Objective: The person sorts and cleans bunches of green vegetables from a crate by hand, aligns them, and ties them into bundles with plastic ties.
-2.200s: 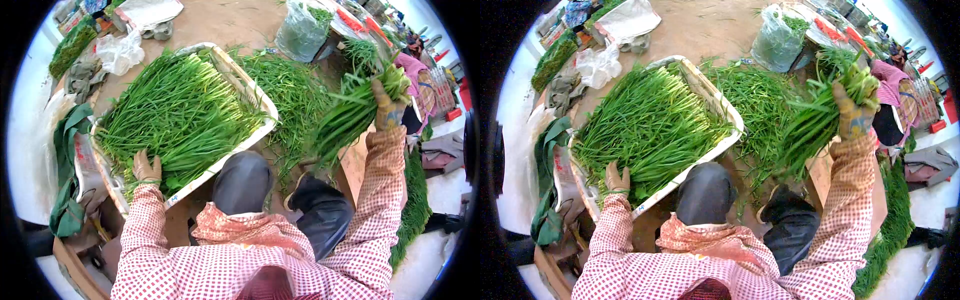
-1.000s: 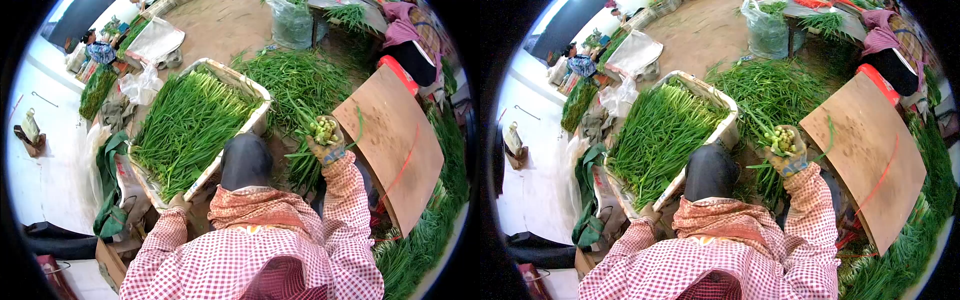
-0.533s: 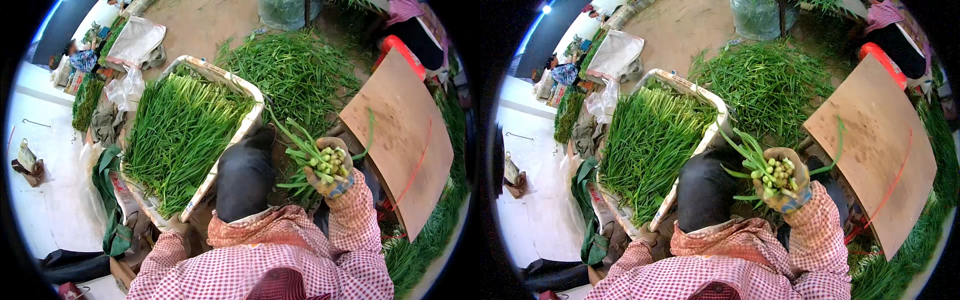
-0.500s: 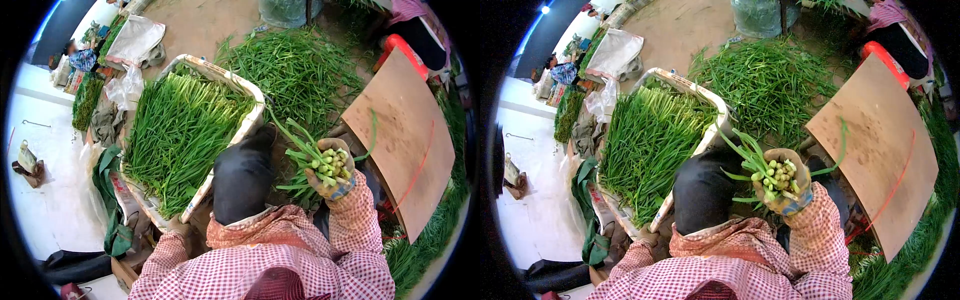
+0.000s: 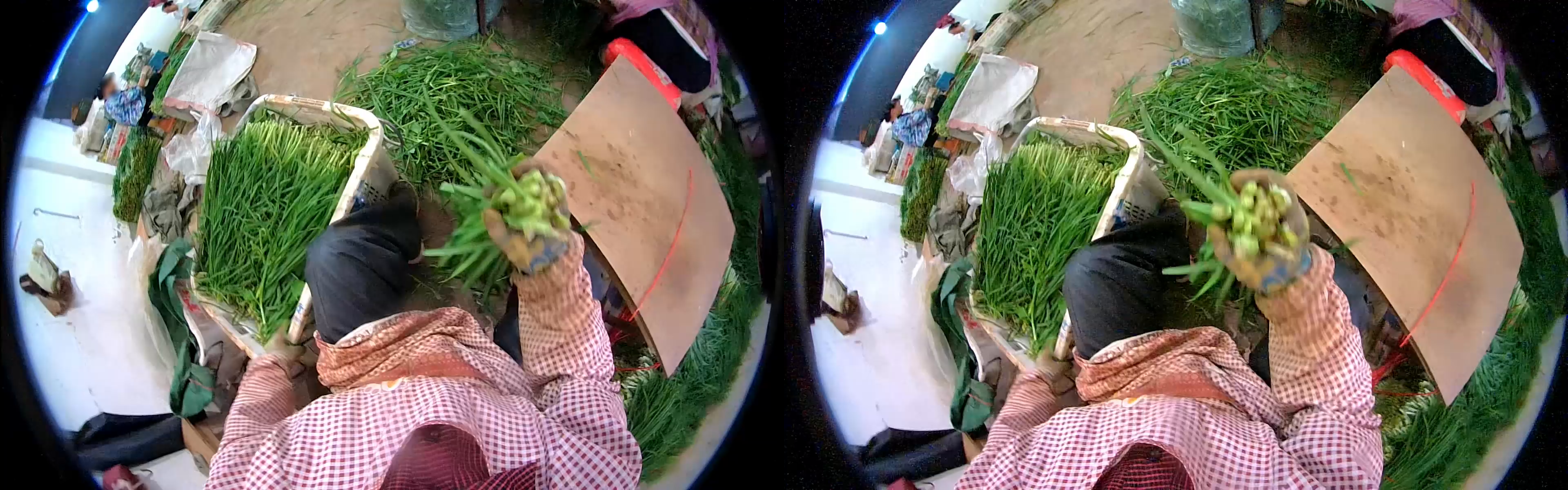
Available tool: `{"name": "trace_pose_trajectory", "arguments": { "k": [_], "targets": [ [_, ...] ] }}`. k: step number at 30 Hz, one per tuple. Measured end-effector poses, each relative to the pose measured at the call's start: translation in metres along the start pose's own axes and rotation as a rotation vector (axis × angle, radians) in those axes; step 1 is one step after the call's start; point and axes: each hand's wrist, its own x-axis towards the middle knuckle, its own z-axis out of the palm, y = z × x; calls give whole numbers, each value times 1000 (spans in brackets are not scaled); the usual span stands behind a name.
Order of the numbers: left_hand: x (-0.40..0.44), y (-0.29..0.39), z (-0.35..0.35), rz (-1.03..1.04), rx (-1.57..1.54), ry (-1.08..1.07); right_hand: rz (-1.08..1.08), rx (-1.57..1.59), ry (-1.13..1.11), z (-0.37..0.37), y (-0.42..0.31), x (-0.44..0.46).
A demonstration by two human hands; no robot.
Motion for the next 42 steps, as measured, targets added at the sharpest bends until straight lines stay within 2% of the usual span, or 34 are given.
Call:
{"name": "trace_pose_trajectory", "arguments": {
  "k": [1, 2, 3, 4, 5, 6, 7, 8, 9, 10, 11, 12, 14, 15, 17, 20, 23, 24, 25, 27, 28, 29, 30, 32, 33, 34, 35, 36, 37, 39, 40, 42],
  "targets": [
    [12, -3, 0, 155, 129, 212, 79, 23, 14, 0, 6, 6],
    [16, -9, 5, 225, 197, 457, 157, 48, 30, 0, 13, 12],
    [-7, 19, -7, 751, -134, 660, 235, 74, 48, 0, 20, 18],
    [-37, 60, -24, 817, -139, 714, 112, 24, 71, -1, 20, 32],
    [-78, 104, -34, 782, -378, 595, -10, -19, 84, 0, 18, 47],
    [-95, 127, -38, 756, -628, 281, -59, 25, 108, 7, 7, 61],
    [-108, 141, -42, 720, -757, -80, -113, 73, 134, 15, -12, 76],
    [-118, 162, -47, 837, -849, -484, -166, -87, 112, 18, -43, 86],
    [-107, 170, -25, 950, -1061, -867, -201, -84, 103, 27, -72, 88],
    [-112, 192, -16, 906, -1172, -1172, 10, 514, -22, 36, -100, 84],
    [-109, 209, -2, 905, -1323, -1423, -82, 563, -141, 41, -107, 86],
    [-108, 224, 7, 880, -1433, -1552, -168, 617, -266, 45, -113, 88],
    [-97, 244, 23, 892, -1588, -1694, -593, -27, -477, 51, -121, 83],
    [-87, 252, 28, 913, -1631, -1733, -627, -170, -605, 60, -134, 67],
    [-73, 258, 31, 939, -1673, -1800, -878, -145, -343, 100, -93, 8],
    [-53, 261, 33, 950, -1711, -1865, -839, -172, -722, 96, -95, -25],
    [-34, 263, 29, 966, -1723, -1896, -783, -98, -879, 95, -88, -25],
    [-30, 263, 25, 949, -1715, -1906, -854, -262, -1073, 94, -90, -17],
    [-37, 264, 16, 974, -1724, -1901, -869, -262, -1088, 92, -106, -5],
    [-58, 266, -8, 1096, -1763, -1393, -612, -158, -1192, 77, -131, 23],
    [-72, 267, -21, 1136, -1740, -1335, -483, -93, -1230, 69, -135, 36],
    [-65, 271, -21, 1076, -1739, -1267, -356, -5, -1260, 52, -128, 50],
    [-63, 271, -18, 1070, -1723, -1221, -33, -217, -966, 20, -116, 48],
    [-35, 279, -13, 1086, -1520, -1358, 465, -261, -467, -14, -105, 49],
    [-37, 293, -16, 1085, -1493, -1384, 553, -133, -402, -22, -95, 55],
    [-42, 312, -18, 1252, -1341, -1244, 634, -5, -325, -30, -85, 61],
    [-51, 330, -19, 1414, -1179, -1101, 620, 89, -373, -42, -66, 61],
    [-79, 342, -29, 1347, -1147, -1131, 499, 102, -334, -36, -74, 67],
    [-87, 361, -27, 1367, -1112, -1157, 378, 110, -295, -31, -83, 73],
    [-103, 400, -23, 1469, -1040, -669, 299, -73, -195, -33, -115, 95],
    [-116, 423, -29, 1586, -990, -572, 290, -89, -169, -46, -113, 102],
    [-142, 457, -37, 1655, -903, -579, 210, -52, -89, -71, -102, 115]
  ]
}}
